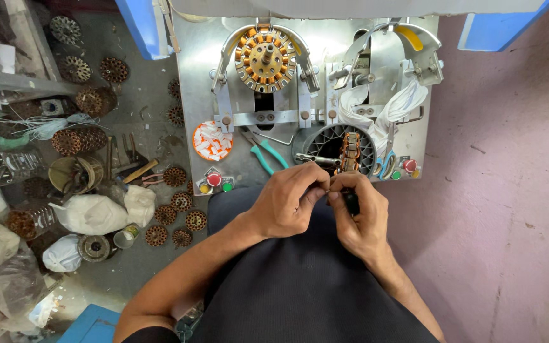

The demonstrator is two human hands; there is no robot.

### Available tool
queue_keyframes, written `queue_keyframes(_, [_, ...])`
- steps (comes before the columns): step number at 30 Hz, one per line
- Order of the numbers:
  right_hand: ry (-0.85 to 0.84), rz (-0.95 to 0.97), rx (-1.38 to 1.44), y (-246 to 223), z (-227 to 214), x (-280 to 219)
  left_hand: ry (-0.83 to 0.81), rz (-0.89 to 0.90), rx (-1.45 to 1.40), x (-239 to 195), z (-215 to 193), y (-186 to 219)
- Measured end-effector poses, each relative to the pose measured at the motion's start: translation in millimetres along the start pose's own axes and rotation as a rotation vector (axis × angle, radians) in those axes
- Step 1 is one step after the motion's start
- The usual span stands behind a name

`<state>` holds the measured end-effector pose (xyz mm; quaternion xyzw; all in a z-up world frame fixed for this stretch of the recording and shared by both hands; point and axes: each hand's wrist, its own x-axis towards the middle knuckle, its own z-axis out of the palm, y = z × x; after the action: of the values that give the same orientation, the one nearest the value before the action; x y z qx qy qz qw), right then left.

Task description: The person wires and adjusts copper coils on a circular stator component using small hand tools and scissors at a workbench.

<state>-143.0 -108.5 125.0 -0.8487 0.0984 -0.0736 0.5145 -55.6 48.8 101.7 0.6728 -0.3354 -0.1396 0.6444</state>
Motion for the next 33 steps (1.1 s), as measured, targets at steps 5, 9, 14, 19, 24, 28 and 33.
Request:
queue_keyframes(5, [0.126, 0.08, -0.026, 2.5, -10.0, 3.0, 0.21, -0.119, -0.016, -3.9, 7.5, -46.7])
queue_keyframes(9, [0.264, 0.07, 0.011, 4.9, -20.3, 2.6, 0.701, -0.426, 0.207, 25.7, 3.1, -125.1])
queue_keyframes(14, [0.264, 0.055, 0.023, 8.9, -27.4, -1.5, 0.807, -0.395, 0.505, 70.6, -4.1, -179.3])
queue_keyframes(19, [0.278, 0.066, -0.123, 9.5, -31.9, -3.9, 0.768, -0.307, 0.61, 69.8, -20.8, -193.7])
queue_keyframes(24, [0.318, 0.073, -0.158, 8.8, -30.3, -2.5, 0.779, -0.162, 0.664, 67.6, -25.3, -204.9])
queue_keyframes(28, [0.325, 0.012, -0.205, 9.8, -25.9, -5.0, 0.744, -0.145, 0.641, 61.1, -28.3, -208.5])
queue_keyframes(33, [0.364, -0.037, -0.305, 14.4, -14.7, -14.2, 0.738, -0.247, 0.491, 56.7, -21.0, -198.4])
